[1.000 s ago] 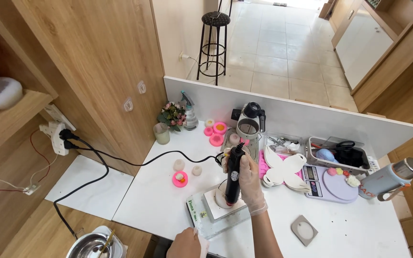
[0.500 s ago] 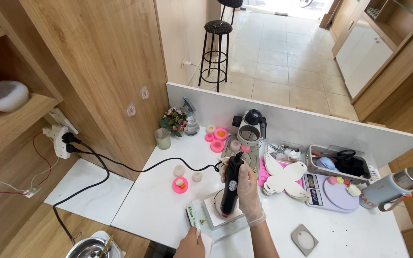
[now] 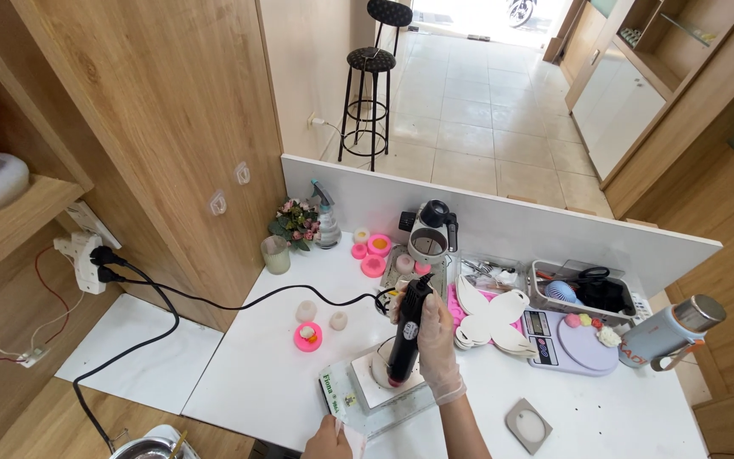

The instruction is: The person is melting wax, pouring it into molds, and smoothing it with a heat gun to create candles.

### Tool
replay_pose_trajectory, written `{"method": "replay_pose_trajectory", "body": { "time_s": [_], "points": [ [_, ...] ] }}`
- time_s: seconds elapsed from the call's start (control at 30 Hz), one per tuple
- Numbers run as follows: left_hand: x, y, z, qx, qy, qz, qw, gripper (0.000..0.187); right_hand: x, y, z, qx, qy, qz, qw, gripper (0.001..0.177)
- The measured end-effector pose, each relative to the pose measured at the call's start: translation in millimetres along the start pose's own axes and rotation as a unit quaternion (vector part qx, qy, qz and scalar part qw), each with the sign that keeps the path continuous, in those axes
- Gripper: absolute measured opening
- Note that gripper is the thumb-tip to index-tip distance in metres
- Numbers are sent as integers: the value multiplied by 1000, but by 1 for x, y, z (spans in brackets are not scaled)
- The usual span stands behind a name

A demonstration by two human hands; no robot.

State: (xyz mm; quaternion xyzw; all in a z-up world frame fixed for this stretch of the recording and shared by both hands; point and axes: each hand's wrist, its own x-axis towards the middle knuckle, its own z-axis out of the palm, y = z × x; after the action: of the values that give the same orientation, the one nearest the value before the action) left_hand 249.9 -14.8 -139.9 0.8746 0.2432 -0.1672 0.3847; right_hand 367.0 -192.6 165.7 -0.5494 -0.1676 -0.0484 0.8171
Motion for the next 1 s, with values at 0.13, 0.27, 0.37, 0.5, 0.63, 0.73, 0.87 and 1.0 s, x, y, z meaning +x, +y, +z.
{"method": "replay_pose_trajectory", "body": {
  "time_s": [0.13, 0.27, 0.37, 0.5, 0.63, 0.73, 0.87, 1.0],
  "points": [
    [-96, 81, -81, 11, -16, -68, 997, 35, 3, 1, 0, 13, 10, 26, 1000, 65],
    [-167, 131, -141, -3, -27, -91, 996, 35, 1, 2, 2, 0, 41, -15, 999, 66],
    [-181, 136, -150, -16, -31, -90, 995, 34, 1, -2, 0, -16, 29, -33, 999, 66],
    [-195, 135, -154, -22, -9, -60, 998, 34, -3, -1, -1, -33, 6, -61, 998, 67],
    [-200, 140, -155, -36, -11, -52, 998, 35, -9, -15, 7, -27, 3, -63, 998, 67],
    [-200, 137, -154, -30, -12, -48, 998, 35, -10, -14, 9, -20, 13, -87, 996, 68],
    [-198, 133, -154, -26, -11, -47, 998, 35, -7, -5, 9, -20, 31, -136, 990, 69],
    [-200, 135, -162, -21, -2, -44, 999, 35, -6, 3, 13, -19, 24, -162, 986, 69]
  ]
}}
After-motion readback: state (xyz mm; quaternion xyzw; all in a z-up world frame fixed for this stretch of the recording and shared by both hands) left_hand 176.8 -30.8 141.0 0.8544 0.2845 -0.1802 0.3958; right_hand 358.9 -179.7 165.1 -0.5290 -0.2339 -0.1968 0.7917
